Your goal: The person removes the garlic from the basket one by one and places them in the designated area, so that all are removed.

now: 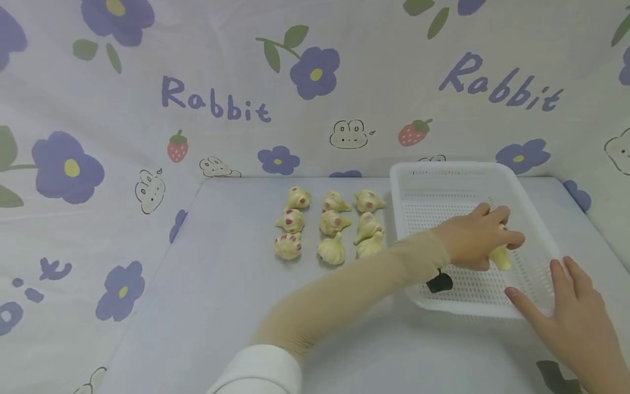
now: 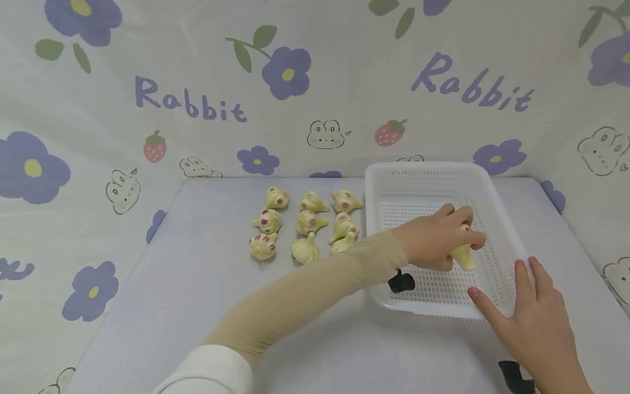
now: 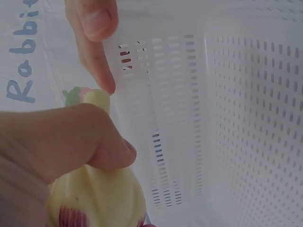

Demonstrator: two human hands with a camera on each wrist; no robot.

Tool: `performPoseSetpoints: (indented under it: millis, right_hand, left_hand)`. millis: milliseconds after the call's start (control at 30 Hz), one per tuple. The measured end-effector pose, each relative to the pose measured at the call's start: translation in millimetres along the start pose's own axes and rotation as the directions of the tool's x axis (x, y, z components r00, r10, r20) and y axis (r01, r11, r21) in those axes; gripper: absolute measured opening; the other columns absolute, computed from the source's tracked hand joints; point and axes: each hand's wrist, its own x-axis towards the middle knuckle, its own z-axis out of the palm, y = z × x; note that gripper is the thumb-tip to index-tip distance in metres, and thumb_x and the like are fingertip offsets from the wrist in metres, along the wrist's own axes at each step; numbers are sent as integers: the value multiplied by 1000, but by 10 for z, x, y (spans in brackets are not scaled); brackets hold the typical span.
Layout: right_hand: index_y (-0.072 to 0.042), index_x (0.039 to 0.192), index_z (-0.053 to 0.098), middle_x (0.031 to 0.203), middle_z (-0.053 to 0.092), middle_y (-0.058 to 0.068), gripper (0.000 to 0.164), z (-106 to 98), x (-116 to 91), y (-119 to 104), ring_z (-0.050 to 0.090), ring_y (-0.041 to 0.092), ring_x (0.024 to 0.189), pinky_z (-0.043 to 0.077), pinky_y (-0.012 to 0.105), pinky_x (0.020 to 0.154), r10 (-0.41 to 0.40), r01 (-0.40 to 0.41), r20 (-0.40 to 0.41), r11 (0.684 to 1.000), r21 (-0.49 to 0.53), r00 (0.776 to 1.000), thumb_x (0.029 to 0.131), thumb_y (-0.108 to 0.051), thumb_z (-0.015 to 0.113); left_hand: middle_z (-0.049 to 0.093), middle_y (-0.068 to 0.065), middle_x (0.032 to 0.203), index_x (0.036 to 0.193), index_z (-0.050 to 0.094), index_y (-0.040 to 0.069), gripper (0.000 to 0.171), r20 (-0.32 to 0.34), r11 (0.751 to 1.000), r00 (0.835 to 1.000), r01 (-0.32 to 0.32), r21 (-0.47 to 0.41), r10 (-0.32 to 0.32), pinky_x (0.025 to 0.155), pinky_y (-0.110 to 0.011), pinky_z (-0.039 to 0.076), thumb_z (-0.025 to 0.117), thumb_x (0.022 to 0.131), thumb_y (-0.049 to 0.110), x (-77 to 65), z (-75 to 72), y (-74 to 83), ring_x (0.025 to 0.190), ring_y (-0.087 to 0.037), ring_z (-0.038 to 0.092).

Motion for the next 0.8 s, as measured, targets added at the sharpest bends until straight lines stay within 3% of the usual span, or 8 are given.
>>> performPoseSetpoints:
  millis: [267,500,800]
  right_hand:
    - [18,156,17,161,13,44,110,92,-20,83,30,72,132,27,84,103,2,-2,-22,1000,13,1000,95,-62,62]
    - [17,156,19,159,15,46,109,79,-3,86,31,73,130,28,83,102,-12,14,-51,999,30,999,94,-60,65]
    - [15,158,11,163,7,42,115,37,34,37,25,69,137,27,83,105,37,-37,2,999,-17,999,94,-65,62]
  left_hand:
    - [42,6,146,141,52,41,49,-73,998,997,-28,-53,24,77,-11,46,67,98,24,-355,-59,-108,118,-12,40]
    - [44,3,142,138,57,35,47,-162,994,986,-58,-95,42,70,-14,45,64,95,16,-691,-112,-230,119,-14,42]
    - [47,-1,140,135,61,30,45,-238,993,970,-75,-96,50,88,-19,44,65,93,15,-1048,-86,-366,117,-17,45]
